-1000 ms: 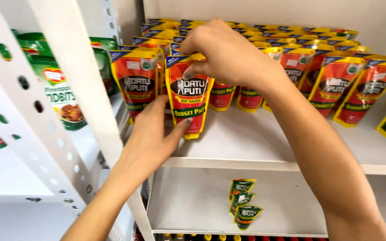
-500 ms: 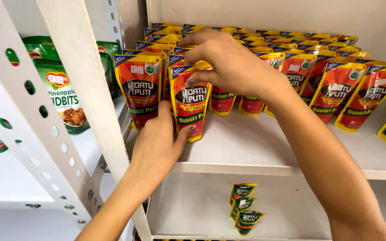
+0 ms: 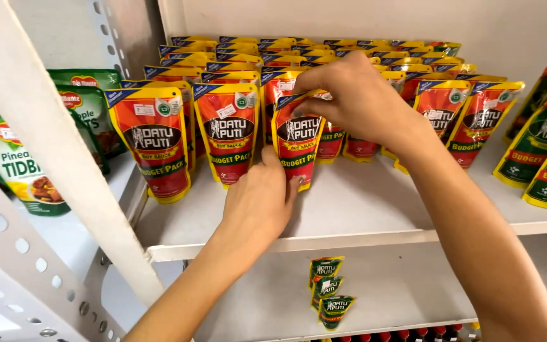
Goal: Organizing condiment pouches on a store shelf by taking them from a cardboard box.
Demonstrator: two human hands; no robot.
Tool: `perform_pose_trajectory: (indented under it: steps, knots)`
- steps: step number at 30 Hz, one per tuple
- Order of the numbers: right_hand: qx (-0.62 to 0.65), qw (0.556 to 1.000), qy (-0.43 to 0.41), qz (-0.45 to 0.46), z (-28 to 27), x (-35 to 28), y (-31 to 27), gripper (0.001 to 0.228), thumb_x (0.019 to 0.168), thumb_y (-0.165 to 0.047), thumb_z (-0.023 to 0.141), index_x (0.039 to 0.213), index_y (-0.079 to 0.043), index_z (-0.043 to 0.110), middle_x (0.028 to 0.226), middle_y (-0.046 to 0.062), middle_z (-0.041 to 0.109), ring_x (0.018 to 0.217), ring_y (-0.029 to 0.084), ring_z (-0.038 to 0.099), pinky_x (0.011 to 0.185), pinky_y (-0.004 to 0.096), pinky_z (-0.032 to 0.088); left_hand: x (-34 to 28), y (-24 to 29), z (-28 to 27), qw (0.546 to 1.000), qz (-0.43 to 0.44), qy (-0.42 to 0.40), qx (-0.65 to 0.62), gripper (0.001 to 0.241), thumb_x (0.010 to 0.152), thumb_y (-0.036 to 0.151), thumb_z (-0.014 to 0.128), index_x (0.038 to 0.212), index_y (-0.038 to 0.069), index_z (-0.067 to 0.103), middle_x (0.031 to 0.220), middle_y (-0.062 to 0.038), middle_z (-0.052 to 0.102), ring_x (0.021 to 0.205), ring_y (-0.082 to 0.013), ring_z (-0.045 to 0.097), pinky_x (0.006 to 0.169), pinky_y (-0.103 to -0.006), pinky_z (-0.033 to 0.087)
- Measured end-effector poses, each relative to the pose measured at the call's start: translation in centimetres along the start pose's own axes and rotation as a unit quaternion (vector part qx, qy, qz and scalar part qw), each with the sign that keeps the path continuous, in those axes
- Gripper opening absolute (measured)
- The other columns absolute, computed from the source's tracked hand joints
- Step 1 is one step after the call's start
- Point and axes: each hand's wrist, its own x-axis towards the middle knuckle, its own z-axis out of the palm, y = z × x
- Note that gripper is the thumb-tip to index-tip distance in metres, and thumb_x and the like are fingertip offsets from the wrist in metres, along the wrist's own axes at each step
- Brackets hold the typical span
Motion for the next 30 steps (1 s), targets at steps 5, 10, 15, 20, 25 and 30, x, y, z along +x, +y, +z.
perform_pose_trajectory:
  steps: [5, 10, 15, 20, 25, 30]
  knots:
    - [-0.004, 1.000, 0.021, 0.014, 1.1, -0.1, 1.1, 0.023, 0.085, -0.016, 0.083, 0.102, -0.003, 0.074, 0.087, 0.019, 0.071, 0.079, 0.040, 0.066, 0.072, 0.047, 0.053, 0.4, -0.4, 0.2, 0.999, -0.007, 0.010, -0.033, 0.036, 0.092, 0.020, 0.069, 0.105, -0.007, 0.049, 0.081, -0.032, 0.069, 0.076, -0.0504, 0.069, 0.066, -0.0560, 0.057]
    - [-0.026, 0.998, 0.030, 0.047, 2.0, 0.5, 1.2, 0.025, 0.089, -0.020, 0.084, 0.102, -0.003, 0.073, 0.084, 0.021, 0.070, 0.080, 0.043, 0.065, 0.070, 0.051, 0.051, -0.7, 0.4, -0.5, 0.998, 0.004, 0.007, -0.059, 0.030, 0.096, 0.017, 0.064, 0.103, -0.009, 0.050, 0.080, -0.034, 0.068, 0.077, -0.0508, 0.069, 0.067, -0.0559, 0.057]
    - [-0.018, 1.000, 0.016, 0.018, 3.0, 0.2, 1.5, 0.027, 0.089, -0.020, 0.084, 0.098, 0.001, 0.070, 0.090, 0.021, 0.071, 0.088, 0.043, 0.066, 0.075, 0.050, 0.051, -0.8, 1.4, -0.1, 0.998, 0.026, -0.046, -0.030, 0.033, 0.098, 0.019, 0.061, 0.109, -0.010, 0.051, 0.080, -0.031, 0.067, 0.073, -0.0477, 0.069, 0.065, -0.0528, 0.057]
    - [0.000, 0.997, 0.076, -0.018, -0.8, -2.1, 2.1, 0.032, 0.092, -0.018, 0.081, 0.115, 0.002, 0.072, 0.106, 0.019, 0.075, 0.096, 0.039, 0.071, 0.084, 0.045, 0.055, -0.6, 3.5, 0.7, 0.995, 0.096, 0.004, 0.010, 0.031, 0.094, 0.018, 0.064, 0.105, -0.009, 0.055, 0.087, -0.028, 0.068, 0.078, -0.0448, 0.070, 0.063, -0.0513, 0.057]
    - [-0.023, 0.991, 0.088, 0.101, -6.0, -7.1, 5.6, 0.023, 0.102, -0.015, 0.073, 0.121, -0.003, 0.074, 0.116, 0.015, 0.076, 0.106, 0.031, 0.075, 0.095, 0.040, 0.057, 1.4, 7.6, 2.5, 0.987, 0.157, -0.021, -0.008, 0.029, 0.094, 0.019, 0.064, 0.109, -0.006, 0.059, 0.090, -0.026, 0.070, 0.079, -0.0430, 0.070, 0.066, -0.0530, 0.056]
    - [-0.139, 0.972, 0.026, 0.185, -7.6, -12.3, 9.6, 0.033, 0.090, -0.014, 0.077, 0.121, -0.002, 0.075, 0.110, 0.022, 0.073, 0.100, 0.040, 0.068, 0.089, 0.047, 0.053, 5.0, 11.3, 8.5, 0.974, 0.195, -0.075, -0.083, 0.028, 0.090, 0.015, 0.066, 0.111, -0.004, 0.060, 0.096, -0.024, 0.070, 0.088, -0.0425, 0.070, 0.075, -0.0530, 0.057]
